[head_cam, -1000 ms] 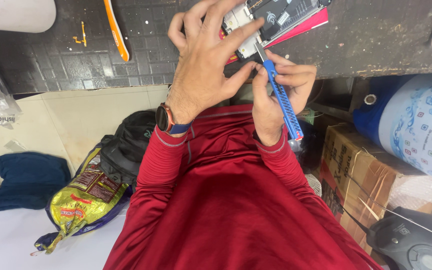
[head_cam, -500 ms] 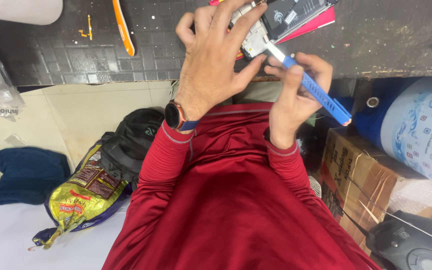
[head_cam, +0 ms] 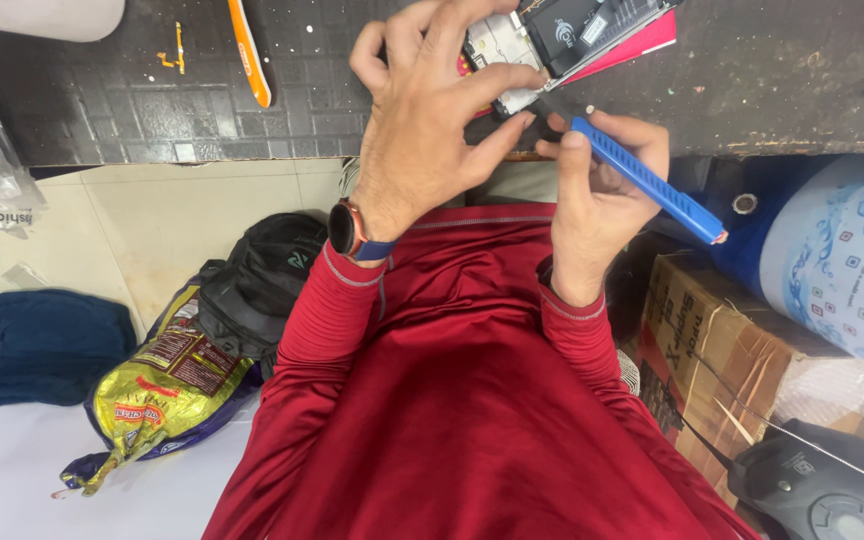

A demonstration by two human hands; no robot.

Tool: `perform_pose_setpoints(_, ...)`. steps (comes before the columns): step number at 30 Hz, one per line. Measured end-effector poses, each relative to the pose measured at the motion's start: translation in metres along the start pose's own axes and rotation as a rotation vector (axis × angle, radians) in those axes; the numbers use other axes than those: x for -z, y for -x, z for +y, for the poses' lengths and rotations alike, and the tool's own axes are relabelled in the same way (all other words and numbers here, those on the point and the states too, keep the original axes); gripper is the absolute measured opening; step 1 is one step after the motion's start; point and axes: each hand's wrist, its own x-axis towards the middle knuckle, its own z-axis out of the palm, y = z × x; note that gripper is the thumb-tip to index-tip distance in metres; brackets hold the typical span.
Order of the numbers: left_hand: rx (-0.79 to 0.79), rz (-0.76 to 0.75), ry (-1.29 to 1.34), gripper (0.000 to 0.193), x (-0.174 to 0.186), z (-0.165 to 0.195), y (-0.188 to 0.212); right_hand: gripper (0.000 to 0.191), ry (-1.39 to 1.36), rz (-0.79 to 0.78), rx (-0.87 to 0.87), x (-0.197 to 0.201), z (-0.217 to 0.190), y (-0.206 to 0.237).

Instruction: The person holds a disassembled smartphone and uses a blue utility knife to scrape adhesive from the phone's frame and internal components. The person repeatedly scrapes along the edges and corners of the device while holding it steady with the other hand.

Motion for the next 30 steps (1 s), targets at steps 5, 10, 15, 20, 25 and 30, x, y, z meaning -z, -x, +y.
perform_pose_setpoints(5, 0.007, -0.013, 0.022, 0.035, 0.002, 0.0, 0.0, 0.023, 0.085, 0.015, 0.02, -0.003, 0.002, 0.002)
perform_pose_setpoints(10, 0.009, -0.02, 0.006, 0.04, 0.001, 0.001, 0.0, 0.023, 0.166, 0.015, 0.042, -0.005, 0.001, 0.002)
perform_pose_setpoints(15, -0.003, -0.006, -0.023, 0.038, 0.0, 0.0, 0.001, 0.023, 0.199, 0.01, 0.062, -0.007, 0.001, 0.004)
perform_pose_setpoints(20, -0.015, 0.012, -0.013, 0.035, -0.002, 0.0, 0.0, 0.02, 0.315, 0.013, 0.18, -0.01, 0.002, 0.002)
perform_pose_setpoints(25, 0.036, -0.004, 0.031, 0.029, -0.002, 0.0, -0.001, 0.022, 0.577, -0.009, 0.281, -0.015, -0.011, 0.0)
perform_pose_setpoints(30, 0.015, -0.016, 0.064, 0.029, 0.001, 0.0, -0.001, 0.026, 0.69, -0.057, 0.4, -0.025, -0.025, 0.003)
